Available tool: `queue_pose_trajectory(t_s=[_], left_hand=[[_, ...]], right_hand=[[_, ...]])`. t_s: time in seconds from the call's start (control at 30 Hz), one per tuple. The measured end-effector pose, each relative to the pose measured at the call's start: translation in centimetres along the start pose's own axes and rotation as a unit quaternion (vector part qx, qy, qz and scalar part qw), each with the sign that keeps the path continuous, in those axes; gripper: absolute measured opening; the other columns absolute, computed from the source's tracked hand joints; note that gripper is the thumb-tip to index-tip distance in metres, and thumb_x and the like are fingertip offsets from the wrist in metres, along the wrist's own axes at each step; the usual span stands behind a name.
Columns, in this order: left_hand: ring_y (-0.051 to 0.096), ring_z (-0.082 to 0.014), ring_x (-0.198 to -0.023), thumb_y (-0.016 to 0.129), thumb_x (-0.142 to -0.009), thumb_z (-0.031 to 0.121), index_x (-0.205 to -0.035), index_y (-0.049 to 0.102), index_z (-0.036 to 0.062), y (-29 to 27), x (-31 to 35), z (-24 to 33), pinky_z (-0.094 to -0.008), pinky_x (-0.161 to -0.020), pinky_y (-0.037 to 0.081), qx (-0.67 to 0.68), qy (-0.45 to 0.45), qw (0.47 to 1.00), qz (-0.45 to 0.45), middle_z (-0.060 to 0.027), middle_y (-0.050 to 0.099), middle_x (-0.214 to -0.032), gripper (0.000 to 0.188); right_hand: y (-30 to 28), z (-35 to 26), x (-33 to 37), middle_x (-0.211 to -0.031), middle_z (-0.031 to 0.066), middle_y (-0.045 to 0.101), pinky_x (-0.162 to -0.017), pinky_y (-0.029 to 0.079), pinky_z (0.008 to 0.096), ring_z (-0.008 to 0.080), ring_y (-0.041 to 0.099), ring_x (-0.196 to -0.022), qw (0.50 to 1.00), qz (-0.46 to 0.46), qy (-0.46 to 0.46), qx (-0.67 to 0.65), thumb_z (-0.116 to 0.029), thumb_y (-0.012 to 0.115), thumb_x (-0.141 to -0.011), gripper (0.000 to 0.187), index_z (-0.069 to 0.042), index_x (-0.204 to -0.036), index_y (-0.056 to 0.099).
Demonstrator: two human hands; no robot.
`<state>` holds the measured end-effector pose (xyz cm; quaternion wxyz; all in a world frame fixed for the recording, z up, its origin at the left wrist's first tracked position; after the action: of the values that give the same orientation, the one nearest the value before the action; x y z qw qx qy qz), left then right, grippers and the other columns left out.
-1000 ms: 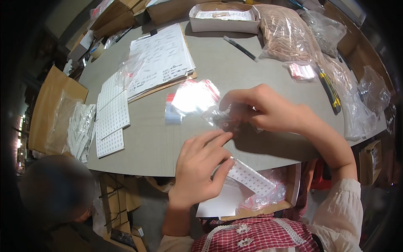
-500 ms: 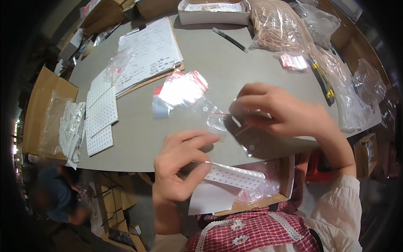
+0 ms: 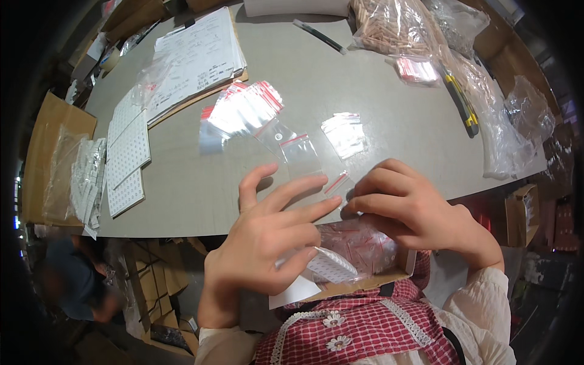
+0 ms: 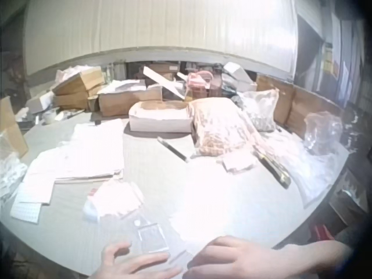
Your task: The person peels small circular stickers from a sheet and affixes them to the front of small clear plastic pouches. The pouches are arranged in a row on the table, and the person works sequentially from left to right, placing one sticker on each pouch.
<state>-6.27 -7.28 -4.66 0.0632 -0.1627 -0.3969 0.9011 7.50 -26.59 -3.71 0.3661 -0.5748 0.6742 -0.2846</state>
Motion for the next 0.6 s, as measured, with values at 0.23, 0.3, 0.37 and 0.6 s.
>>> queue_pose_trajectory(t_s=[0.23, 0.3, 0.37, 0.6], left_hand=[[0.053, -0.0290, -0.136, 0.067, -0.071, 0.014, -0.068, 0.066, 0.0090, 0.1, -0.1, 0.2, -0.0567, -0.117, 0.014, 0.002, -0.017, 1.000, -0.010, -0.0034, 0.075, -0.121, 0.006], [0.054, -0.0287, -0.135, 0.067, -0.070, 0.014, -0.069, 0.066, 0.0092, 0.2, -0.1, 0.1, -0.0566, -0.117, 0.014, -0.008, -0.009, 1.000, -0.003, -0.0027, 0.076, -0.121, 0.005], [0.054, -0.0285, -0.135, 0.067, -0.070, 0.013, -0.069, 0.066, 0.0094, 0.3, -0.1, 0.0, -0.0565, -0.116, 0.015, -0.015, -0.003, 1.000, 0.003, -0.0022, 0.076, -0.121, 0.004], [0.054, -0.0280, -0.134, 0.067, -0.071, 0.012, -0.069, 0.067, 0.0099, 0.4, 0.1, -0.1, -0.0568, -0.116, 0.015, -0.031, 0.005, 0.999, 0.016, -0.0007, 0.076, -0.120, 0.004]], right_hand=[[0.7, 0.0, 0.3, -0.110, 0.0109, 0.060, -0.089, 0.048, 0.0411, 0.0333, 0.056, -0.100, 0.999, 0.032, 0.018, 0.012, 0.001, 0.070, -0.065, 0.047, -0.006, -0.111, 0.065], [0.8, -0.1, 0.3, -0.108, 0.0103, 0.060, -0.087, 0.048, 0.0406, 0.0325, 0.056, -0.098, 0.999, 0.028, -0.001, 0.027, 0.000, 0.071, -0.065, 0.046, -0.006, -0.110, 0.064], [1.1, 0.0, 0.4, -0.107, 0.0098, 0.060, -0.086, 0.049, 0.0402, 0.0315, 0.056, -0.097, 0.998, 0.037, -0.014, 0.053, -0.002, 0.073, -0.065, 0.045, -0.005, -0.109, 0.064], [1.7, 0.0, 0.6, -0.105, 0.0093, 0.061, -0.083, 0.049, 0.0402, 0.0301, 0.055, -0.096, 0.995, 0.051, -0.033, 0.083, -0.003, 0.073, -0.064, 0.041, -0.005, -0.104, 0.063]])
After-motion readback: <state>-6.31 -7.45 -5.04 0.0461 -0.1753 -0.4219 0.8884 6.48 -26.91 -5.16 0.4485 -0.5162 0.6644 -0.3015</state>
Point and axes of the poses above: each hand's wrist, its own x-axis away from the middle knuckle, its own y-axis out of the palm, z = x × y, the point moved 3 cm from there along -x, towards the middle knuckle
